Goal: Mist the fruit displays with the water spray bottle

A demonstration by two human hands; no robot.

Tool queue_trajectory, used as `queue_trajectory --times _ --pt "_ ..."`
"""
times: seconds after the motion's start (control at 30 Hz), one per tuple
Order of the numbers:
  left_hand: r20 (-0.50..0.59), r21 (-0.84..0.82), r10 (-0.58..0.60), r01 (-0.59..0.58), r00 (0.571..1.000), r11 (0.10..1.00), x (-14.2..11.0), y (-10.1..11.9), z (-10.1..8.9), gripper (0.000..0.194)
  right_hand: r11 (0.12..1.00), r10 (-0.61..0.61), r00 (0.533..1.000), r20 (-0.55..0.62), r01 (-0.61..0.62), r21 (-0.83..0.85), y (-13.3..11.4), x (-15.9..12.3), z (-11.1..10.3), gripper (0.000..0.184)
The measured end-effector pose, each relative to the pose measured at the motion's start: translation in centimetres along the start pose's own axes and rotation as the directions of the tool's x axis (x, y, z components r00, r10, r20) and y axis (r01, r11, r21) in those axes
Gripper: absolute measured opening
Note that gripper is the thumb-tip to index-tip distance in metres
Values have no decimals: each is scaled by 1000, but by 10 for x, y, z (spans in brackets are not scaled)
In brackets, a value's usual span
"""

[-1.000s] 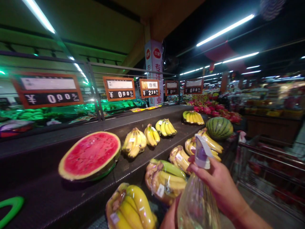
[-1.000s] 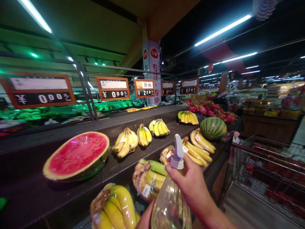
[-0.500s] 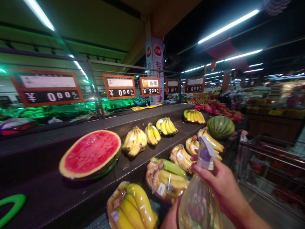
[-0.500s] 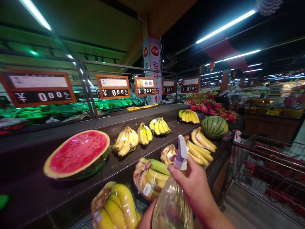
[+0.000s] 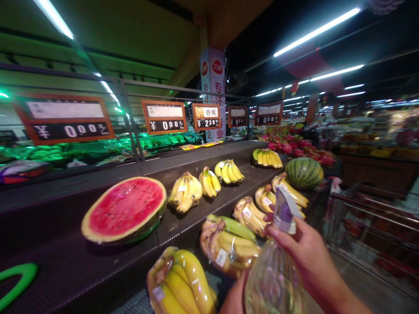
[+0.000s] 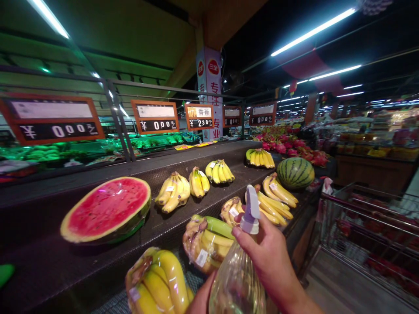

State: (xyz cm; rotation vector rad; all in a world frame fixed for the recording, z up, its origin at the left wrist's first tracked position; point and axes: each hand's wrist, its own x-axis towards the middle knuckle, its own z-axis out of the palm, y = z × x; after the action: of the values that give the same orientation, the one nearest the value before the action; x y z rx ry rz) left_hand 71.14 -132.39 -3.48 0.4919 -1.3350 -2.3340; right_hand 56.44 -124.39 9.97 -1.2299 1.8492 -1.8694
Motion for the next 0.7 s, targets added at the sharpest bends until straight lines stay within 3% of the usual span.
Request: queue_trajectory --times 0.17,0.27,0.37,0.53,0.7 --pt "33 -127 14 -10 999 992 0 5 13 62 1000 -22 1000 -1 22 4 2 -2 -1 45" --pt "30 -120 11 -8 999 993 -2 9 17 65 999 -37 999 13 37 -23 3 -1 -2 42" --pt "54 -89 -51 56 997 994 -4 9 15 72 998 -40 998 56 42 -42 1 1 -1 40" --pt "110 -114 2 10 994 993 2 -2 9 71 998 -36 996 87 41 -45 -6 1 2 39" --pt "82 -149 -13 25 997 989 7 -5 11 74 998 -43 992 119 47 -36 -9 0 5 38"
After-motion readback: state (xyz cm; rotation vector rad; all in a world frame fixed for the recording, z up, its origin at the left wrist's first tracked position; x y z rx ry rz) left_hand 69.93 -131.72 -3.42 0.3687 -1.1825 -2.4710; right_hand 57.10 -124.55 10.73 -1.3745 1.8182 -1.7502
